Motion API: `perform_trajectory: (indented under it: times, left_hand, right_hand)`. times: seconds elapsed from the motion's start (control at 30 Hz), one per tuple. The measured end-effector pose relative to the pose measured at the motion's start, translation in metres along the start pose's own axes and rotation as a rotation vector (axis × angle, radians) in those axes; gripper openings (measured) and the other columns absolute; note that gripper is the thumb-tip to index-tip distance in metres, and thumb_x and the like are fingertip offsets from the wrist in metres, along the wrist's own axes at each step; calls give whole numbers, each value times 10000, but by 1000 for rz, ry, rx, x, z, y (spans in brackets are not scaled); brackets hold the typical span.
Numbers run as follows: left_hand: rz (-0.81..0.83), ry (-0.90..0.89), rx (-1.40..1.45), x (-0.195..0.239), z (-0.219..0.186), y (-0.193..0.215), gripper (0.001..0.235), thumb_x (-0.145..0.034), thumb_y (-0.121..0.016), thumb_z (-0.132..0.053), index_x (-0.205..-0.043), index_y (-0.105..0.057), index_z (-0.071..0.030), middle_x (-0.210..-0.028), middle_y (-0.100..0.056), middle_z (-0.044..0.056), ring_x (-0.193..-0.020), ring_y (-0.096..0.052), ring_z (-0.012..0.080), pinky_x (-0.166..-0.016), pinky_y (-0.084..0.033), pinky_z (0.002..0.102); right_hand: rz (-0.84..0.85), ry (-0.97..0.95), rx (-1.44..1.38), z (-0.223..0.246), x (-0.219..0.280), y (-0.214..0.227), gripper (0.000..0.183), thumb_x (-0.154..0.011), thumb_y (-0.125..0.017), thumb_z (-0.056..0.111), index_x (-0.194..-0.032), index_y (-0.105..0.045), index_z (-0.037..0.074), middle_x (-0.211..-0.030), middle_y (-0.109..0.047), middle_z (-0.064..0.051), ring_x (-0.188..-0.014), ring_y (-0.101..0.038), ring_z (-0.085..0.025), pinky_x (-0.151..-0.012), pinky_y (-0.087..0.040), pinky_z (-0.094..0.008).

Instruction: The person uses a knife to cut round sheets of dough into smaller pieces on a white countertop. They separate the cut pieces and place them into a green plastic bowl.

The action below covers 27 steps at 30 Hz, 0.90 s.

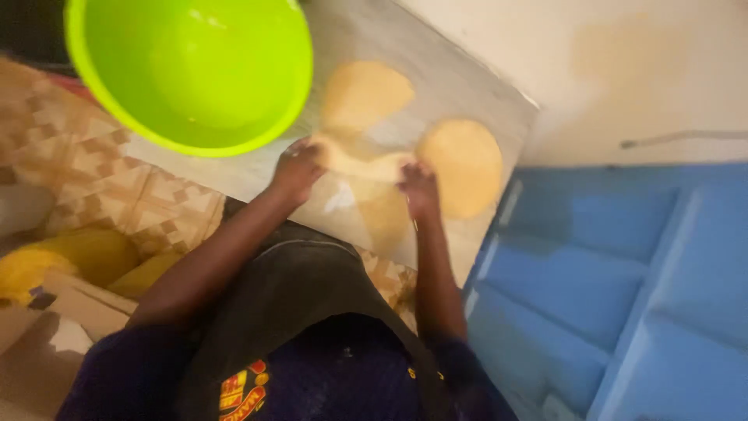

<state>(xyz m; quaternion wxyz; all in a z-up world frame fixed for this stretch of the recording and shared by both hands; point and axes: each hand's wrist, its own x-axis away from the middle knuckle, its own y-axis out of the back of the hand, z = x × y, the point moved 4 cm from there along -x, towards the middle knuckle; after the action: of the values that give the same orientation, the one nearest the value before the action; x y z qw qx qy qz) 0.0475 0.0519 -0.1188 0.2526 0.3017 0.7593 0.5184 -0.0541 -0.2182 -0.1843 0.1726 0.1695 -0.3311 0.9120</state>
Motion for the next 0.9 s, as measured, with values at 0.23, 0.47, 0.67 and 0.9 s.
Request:
perform_trajectory:
  times: [0.23, 0.47, 0.67, 0.9]
  left_hand:
    - [-214, 572, 783, -56, 29, -51, 272, -926, -496, -231, -1172, -508, -116, -1200, -502, 114, -960, -566, 269, -840, -479, 345]
    - [-259, 913, 1063, -51, 16, -37, 147, -755, -682, -169, -894, -660, -126, -754, -641, 54, -629, -655, 181, -513, -517, 293]
    - [-328, 774, 932, -28, -9, -2, 179, -767, -653, -206, -898, -542, -154, -811, -660, 25, -697, -641, 163, -666, -488, 298]
    - [329, 247, 358, -31, -88, 7, 433, -904, -457, -210, -1319, -437, -91, -1321, -428, 234, -1235, -365, 440, -955, -341, 560]
  right_hand:
    - [-216, 193, 567, 85, -120, -46, 90, -828, -630, 151, -872, -560, 117, -702, -500, 15, -637, -586, -114, -421, -454, -212]
    - [-397, 258, 1009, 87, -155, -43, 132, -687, -738, 205, -737, -636, 138, -504, -572, -25, -385, -609, -148, -261, -441, -244]
    - [-352, 654, 1388, 109, -99, -71, 265, -764, -667, 232, -991, -582, 126, -907, -594, -49, -794, -608, -223, -692, -476, -339]
    - [-414, 282, 1344, 42, 89, -87, 210, -821, -600, 321, -983, -661, 202, -859, -649, -71, -788, -639, -291, -722, -498, -420]
